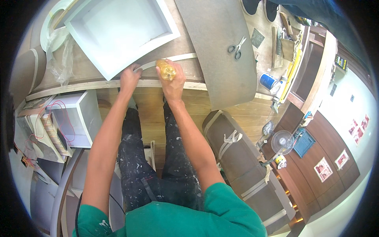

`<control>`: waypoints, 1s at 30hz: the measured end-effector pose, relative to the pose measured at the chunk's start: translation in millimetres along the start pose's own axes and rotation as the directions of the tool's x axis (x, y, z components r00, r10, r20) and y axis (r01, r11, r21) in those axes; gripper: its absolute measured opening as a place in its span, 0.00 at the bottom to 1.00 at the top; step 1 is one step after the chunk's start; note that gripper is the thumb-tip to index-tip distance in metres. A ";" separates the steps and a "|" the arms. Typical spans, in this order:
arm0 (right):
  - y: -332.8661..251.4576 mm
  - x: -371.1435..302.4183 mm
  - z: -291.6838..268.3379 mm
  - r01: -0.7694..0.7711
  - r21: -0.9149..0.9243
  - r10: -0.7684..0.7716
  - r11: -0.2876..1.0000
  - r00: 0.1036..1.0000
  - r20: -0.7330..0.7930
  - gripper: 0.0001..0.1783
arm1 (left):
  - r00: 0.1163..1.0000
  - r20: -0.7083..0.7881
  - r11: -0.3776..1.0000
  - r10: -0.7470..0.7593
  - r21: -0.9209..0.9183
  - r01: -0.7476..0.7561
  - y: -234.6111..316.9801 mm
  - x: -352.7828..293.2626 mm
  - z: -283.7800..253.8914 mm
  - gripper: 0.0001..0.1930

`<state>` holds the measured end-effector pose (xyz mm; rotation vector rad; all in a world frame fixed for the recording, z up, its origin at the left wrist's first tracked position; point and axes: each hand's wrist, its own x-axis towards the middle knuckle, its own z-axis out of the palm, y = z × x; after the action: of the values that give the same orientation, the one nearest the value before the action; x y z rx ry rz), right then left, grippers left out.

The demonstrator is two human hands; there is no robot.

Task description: The person assembles a white drawer unit by applying adhesive tape to the edges, applying glue, and using a power drill to secure components. The person works on the floor in a workshop environment.

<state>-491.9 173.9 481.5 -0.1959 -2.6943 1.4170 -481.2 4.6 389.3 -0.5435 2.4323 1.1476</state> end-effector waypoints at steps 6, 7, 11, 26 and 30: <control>15.1 8.5 -10.2 -0.086 0.011 0.087 0.996 0.990 -0.114 0.21 | 0.998 -0.006 0.986 -0.061 -0.153 0.059 -13.2 11.1 11.7 0.15; 16.8 10.3 -11.4 -0.087 0.003 0.087 0.996 0.990 -0.110 0.21 | 0.998 -0.029 0.990 -0.061 -0.130 0.056 -16.4 7.2 7.9 0.15; 19.2 10.3 -19.2 -0.091 0.017 0.092 0.996 0.989 -0.113 0.21 | 0.996 -0.088 0.999 0.033 0.033 -0.030 2.6 -30.8 -34.6 0.15; -4.4 -7.8 14.3 -0.084 0.047 0.081 0.995 0.995 0.051 0.19 | 0.997 -0.065 0.997 0.048 -0.052 -0.051 -12.0 5.0 8.9 0.12; 9.5 0.7 -3.3 -0.116 0.005 0.116 0.993 0.993 0.000 0.20 | 1.000 -0.013 0.963 0.027 -0.269 -0.029 -27.6 8.0 17.7 0.12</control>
<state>-491.5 182.0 475.5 -0.3575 -2.7198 1.4528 -470.9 0.9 357.4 -0.5966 2.3117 1.5031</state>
